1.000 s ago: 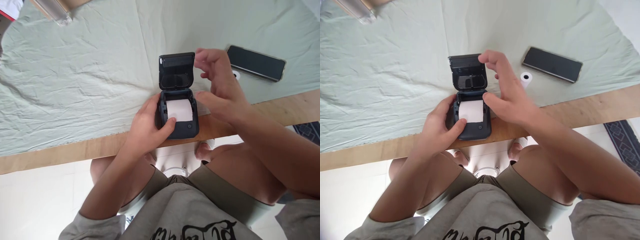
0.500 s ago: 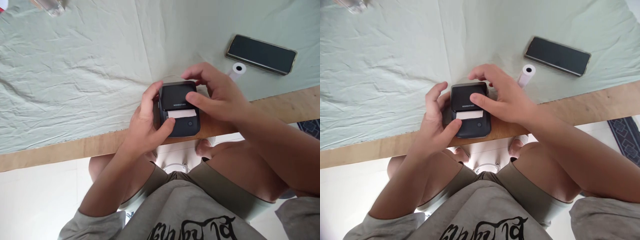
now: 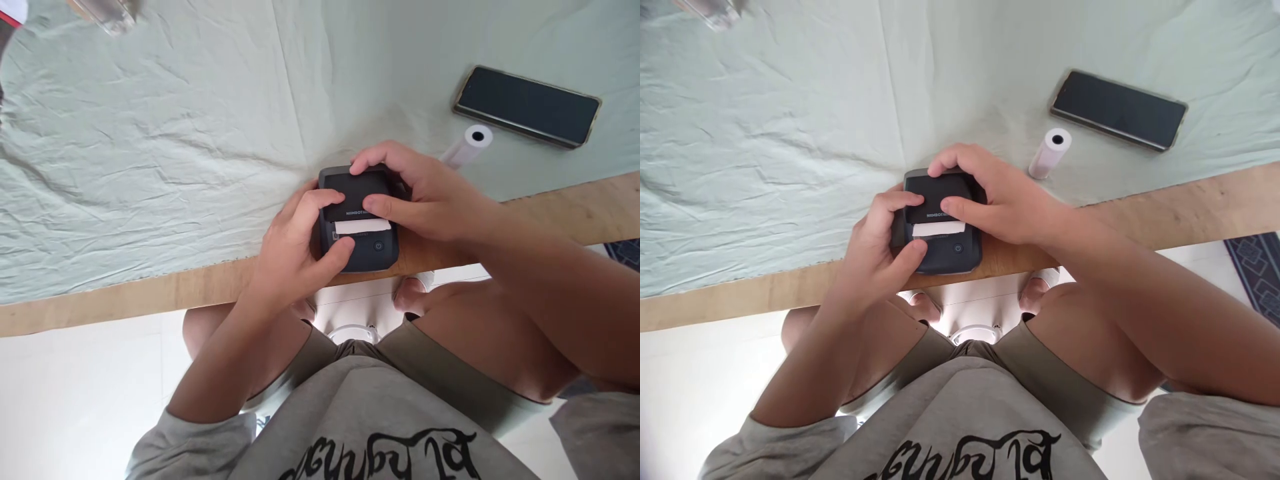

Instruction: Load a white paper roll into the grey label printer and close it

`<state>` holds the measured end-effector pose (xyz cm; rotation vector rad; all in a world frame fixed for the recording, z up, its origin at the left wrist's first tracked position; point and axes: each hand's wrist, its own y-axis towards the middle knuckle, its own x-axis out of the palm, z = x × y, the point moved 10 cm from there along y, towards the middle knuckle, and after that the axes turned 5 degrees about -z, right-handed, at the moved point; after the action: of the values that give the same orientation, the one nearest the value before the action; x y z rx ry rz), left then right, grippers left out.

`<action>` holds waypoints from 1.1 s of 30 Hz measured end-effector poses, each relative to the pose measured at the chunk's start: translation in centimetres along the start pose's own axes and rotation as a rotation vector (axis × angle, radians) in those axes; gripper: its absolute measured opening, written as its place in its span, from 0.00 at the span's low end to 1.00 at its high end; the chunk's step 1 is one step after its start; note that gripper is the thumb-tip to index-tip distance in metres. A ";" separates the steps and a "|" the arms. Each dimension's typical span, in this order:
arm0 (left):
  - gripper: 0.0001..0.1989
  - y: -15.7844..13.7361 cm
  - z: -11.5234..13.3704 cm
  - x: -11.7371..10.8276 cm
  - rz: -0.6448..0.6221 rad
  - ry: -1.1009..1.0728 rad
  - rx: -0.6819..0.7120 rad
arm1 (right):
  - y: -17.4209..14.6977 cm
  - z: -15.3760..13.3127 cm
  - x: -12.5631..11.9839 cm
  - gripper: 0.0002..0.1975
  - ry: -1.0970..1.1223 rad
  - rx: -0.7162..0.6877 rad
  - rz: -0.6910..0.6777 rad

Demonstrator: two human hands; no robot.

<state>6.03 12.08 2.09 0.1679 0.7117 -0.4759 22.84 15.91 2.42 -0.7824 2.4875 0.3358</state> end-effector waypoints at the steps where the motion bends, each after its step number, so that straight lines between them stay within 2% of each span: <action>1: 0.28 -0.1 -0.1 0.1 -0.004 0.006 -0.001 | -0.2 0.1 0.0 0.22 -0.001 0.004 0.027; 6: 0.50 -1.0 -0.7 0.6 -0.046 0.075 -0.028 | -1.7 1.5 -0.7 0.23 -0.054 0.119 0.164; 10: 0.61 -1.9 -0.8 1.1 -0.071 0.179 -0.005 | -2.6 1.9 -0.8 0.32 -0.107 0.118 0.145; 16: 0.61 -2.8 -1.7 1.1 -0.029 0.257 -0.006 | -3.1 1.8 -0.6 0.36 -0.157 0.083 0.139; 23: 0.56 -2.9 -1.7 0.4 0.017 0.227 0.009 | -2.9 2.1 0.1 0.39 -0.045 0.224 0.158; 29: 0.58 -2.9 -1.4 0.7 0.002 0.267 0.000 | -2.6 2.2 -0.4 0.40 0.042 0.252 0.148; 33: 0.61 -2.9 -1.7 0.6 0.002 0.277 -0.006 | -2.5 2.1 -1.3 0.30 0.075 0.275 0.144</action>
<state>4.10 9.85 0.45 0.2315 0.9841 -0.4533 26.01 15.27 1.15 -0.5139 2.5926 0.0120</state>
